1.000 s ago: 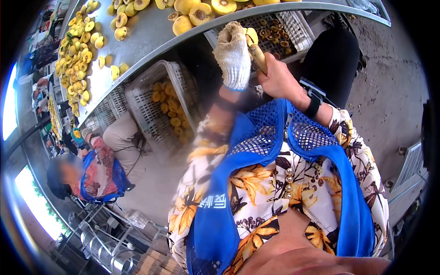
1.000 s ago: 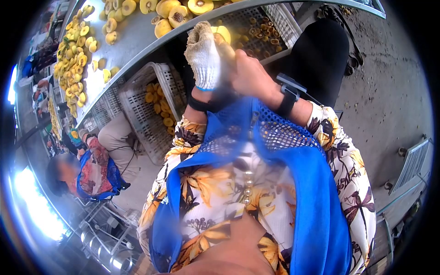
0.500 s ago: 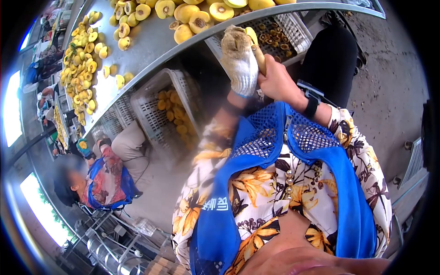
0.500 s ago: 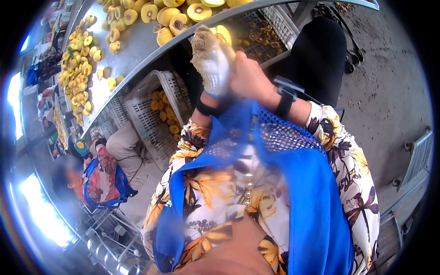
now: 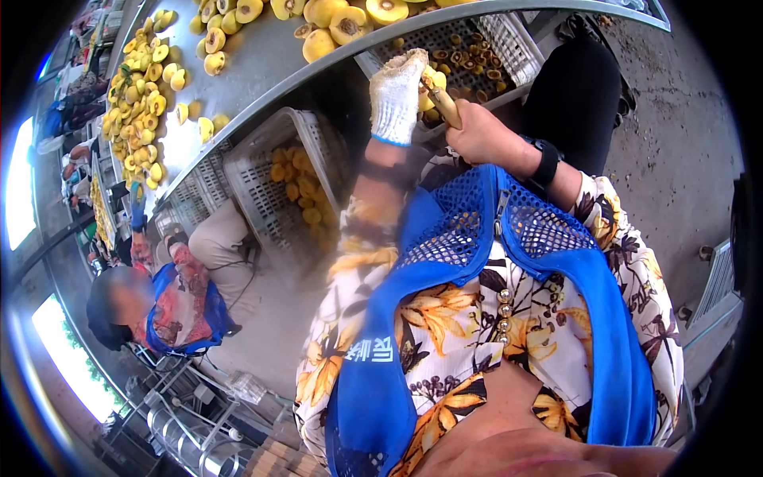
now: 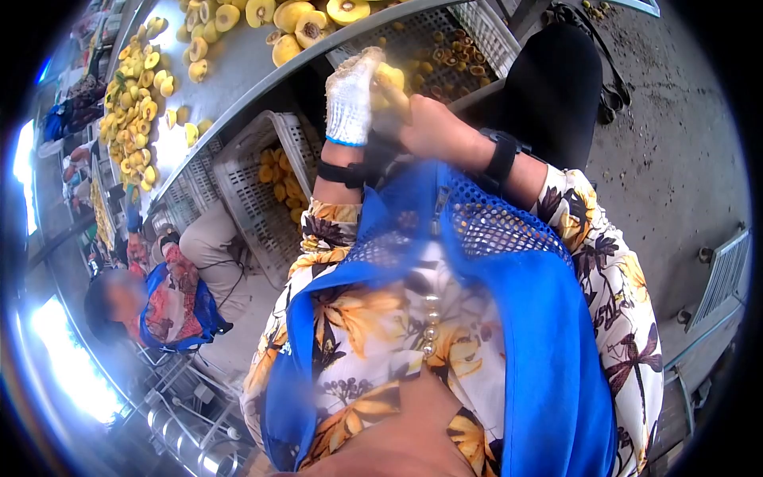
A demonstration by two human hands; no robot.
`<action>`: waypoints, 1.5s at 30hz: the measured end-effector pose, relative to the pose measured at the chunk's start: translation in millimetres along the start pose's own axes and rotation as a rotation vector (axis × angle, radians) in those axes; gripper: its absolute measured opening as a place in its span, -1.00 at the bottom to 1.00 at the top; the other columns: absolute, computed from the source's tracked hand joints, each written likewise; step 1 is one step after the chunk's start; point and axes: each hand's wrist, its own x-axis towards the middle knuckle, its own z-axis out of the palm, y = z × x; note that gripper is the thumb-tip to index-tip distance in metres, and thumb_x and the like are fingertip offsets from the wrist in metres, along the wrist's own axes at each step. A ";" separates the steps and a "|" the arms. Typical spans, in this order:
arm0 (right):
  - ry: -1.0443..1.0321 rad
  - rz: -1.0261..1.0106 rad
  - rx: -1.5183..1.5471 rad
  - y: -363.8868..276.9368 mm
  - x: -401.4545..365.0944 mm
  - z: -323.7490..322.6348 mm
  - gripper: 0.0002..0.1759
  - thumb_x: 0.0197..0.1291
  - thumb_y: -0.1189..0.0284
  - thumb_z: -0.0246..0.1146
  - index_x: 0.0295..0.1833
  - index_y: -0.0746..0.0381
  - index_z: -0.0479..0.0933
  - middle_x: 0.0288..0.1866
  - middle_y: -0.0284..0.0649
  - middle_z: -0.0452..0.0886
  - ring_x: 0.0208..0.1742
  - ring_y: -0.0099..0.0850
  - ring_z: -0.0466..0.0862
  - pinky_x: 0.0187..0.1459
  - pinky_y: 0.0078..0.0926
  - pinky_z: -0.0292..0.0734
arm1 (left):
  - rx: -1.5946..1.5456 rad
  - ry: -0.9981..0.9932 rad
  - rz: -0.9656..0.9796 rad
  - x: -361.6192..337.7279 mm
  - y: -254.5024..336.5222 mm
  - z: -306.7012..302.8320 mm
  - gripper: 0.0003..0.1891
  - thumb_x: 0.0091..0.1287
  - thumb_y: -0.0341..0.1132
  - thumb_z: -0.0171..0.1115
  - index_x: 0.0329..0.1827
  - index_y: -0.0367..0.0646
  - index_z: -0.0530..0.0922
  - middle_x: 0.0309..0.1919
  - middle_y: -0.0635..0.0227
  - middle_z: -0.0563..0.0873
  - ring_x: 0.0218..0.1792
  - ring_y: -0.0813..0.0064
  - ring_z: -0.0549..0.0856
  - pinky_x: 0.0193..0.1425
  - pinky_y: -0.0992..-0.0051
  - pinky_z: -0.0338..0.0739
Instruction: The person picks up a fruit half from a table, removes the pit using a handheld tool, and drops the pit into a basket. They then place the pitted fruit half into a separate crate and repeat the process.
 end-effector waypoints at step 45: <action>-0.112 0.546 0.492 -6.8 13.4 17.0 -0.83 0.10 0.53 0.01 -0.19 0.38 0.28 -0.62 -0.29 0.39 -0.75 -0.58 0.37 -0.77 -0.57 0.29 | -0.785 -0.075 -0.544 -3.9 -11.3 8.2 -0.63 0.27 -0.04 0.19 -0.38 -0.23 0.49 -0.56 0.22 0.58 -0.62 0.30 0.58 -0.58 0.33 0.52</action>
